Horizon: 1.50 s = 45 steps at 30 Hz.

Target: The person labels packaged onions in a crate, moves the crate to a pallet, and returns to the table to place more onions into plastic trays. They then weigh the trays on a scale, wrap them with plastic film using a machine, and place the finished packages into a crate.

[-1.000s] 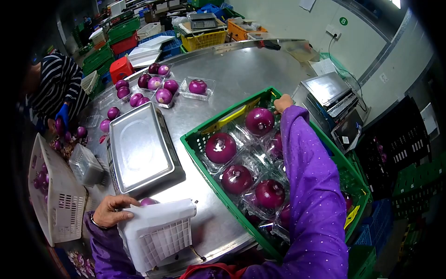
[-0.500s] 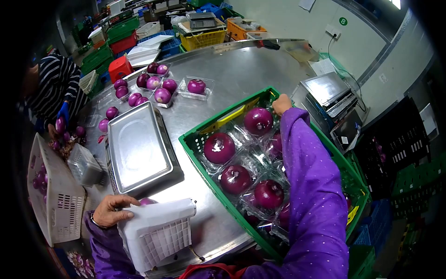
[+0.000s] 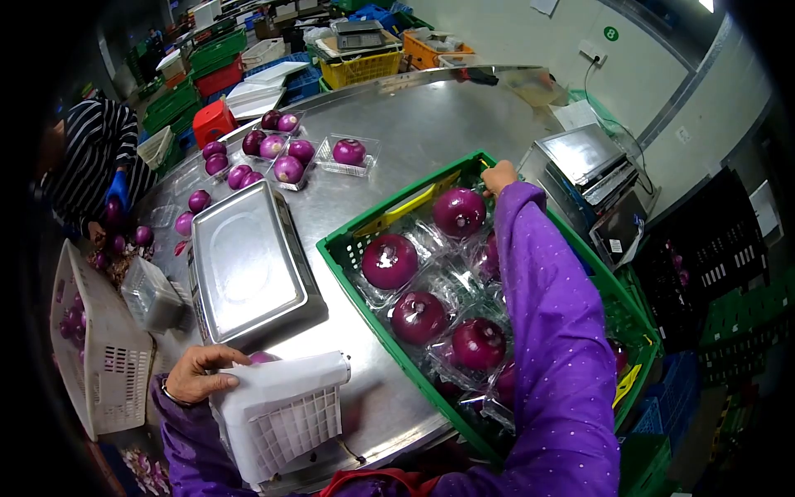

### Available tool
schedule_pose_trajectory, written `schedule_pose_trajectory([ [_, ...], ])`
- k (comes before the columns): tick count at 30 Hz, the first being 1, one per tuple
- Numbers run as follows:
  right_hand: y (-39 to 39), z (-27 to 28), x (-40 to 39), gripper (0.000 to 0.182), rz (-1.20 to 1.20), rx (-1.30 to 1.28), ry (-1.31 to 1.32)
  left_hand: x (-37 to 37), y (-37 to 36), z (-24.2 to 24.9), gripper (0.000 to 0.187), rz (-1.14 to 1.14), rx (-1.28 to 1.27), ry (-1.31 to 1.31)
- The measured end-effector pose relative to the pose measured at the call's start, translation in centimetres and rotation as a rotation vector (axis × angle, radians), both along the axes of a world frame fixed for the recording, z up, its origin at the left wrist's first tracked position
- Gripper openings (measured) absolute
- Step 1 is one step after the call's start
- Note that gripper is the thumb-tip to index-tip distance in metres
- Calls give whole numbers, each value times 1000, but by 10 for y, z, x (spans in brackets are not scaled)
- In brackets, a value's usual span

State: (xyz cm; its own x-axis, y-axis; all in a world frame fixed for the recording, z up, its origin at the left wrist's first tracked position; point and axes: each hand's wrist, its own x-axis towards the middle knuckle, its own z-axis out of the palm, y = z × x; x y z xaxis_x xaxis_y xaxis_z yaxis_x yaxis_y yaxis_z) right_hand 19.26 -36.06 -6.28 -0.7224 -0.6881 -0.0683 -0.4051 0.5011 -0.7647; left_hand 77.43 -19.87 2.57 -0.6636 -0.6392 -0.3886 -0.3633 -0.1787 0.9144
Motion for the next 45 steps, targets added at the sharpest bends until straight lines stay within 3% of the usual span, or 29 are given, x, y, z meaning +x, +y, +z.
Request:
schedule_pose_trajectory([
  [2, 4, 9, 5, 20, -25, -21, -112, 0, 1, 0, 35, 2, -8, 15],
  [5, 0, 14, 9, 23, -11, 49, -5, -3, 2, 0, 35, 12, -27, 47],
  [8, -18, 1, -6, 28, 184, 226, 535, -1, 2, -1, 35, 19, -18, 43],
  [12, -23, 2, -11, 28, 145, 214, 354, 3, 1, -4, 35, 6, -34, 21],
  [13, -22, 6, -10, 22, 130, 222, 145, 5, 1, -4, 36, 7, -38, 23],
  [17, -23, 15, 3, 25, -2, 241, -95, 9, 1, -9, 36, 20, -47, 5],
  [29, -34, 11, -2, 29, 132, 290, -25, 11, -8, -30, 35, 24, 2, 55],
  [45, -42, 9, 4, 29, 318, 476, 585, 15, -10, -40, 35, 70, 40, 83],
])
